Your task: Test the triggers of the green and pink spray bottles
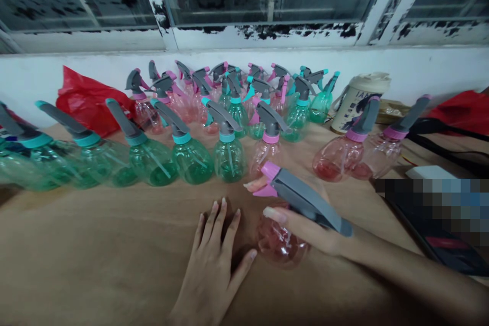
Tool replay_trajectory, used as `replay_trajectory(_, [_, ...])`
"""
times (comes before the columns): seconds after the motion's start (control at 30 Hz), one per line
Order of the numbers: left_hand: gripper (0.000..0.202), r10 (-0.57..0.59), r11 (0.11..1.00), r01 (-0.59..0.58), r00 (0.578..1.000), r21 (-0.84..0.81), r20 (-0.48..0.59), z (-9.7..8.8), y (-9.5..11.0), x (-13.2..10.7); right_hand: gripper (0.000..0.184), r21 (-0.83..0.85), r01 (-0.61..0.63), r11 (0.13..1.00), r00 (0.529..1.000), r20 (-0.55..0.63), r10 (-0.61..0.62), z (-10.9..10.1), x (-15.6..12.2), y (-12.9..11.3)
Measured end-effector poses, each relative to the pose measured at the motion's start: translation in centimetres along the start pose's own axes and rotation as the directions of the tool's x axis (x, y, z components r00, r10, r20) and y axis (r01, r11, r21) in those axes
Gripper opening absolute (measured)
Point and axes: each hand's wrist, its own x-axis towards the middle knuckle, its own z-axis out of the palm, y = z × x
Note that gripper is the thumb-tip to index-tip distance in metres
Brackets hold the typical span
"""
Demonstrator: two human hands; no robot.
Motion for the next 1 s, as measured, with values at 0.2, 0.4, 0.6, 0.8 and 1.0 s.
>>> replay_trajectory(0.2, [0.057,0.010,1.000,-0.010,1.000,-0.007,0.002,-0.1,0.0,0.1,0.025,0.151,-0.019,0.988,1.000,-0.020,0.022,0.1,-0.1,-0.2])
replay_trajectory(0.4, [0.060,0.001,1.000,-0.001,1.000,-0.019,-0.010,0.0,0.1,0.0,0.024,0.140,-0.024,0.990,0.999,-0.021,0.027,0.1,0.0,-0.1])
replay_trajectory(0.6, [0.058,-0.009,1.000,0.009,1.000,-0.020,0.007,-0.2,0.1,0.0,0.027,0.084,0.001,0.996,1.000,0.009,-0.002,-0.1,0.0,-0.3])
replay_trajectory(0.8, [0.058,-0.020,0.999,0.021,1.000,-0.043,0.018,-0.2,0.2,0.1,0.018,0.044,-0.039,0.998,0.999,0.020,0.038,-0.3,0.2,-0.5])
replay_trajectory(1.0, [0.059,-0.015,0.999,0.016,1.000,-0.050,0.015,-0.1,0.1,-0.1,0.014,0.028,-0.068,0.997,0.997,0.038,0.067,-0.4,0.6,-1.1])
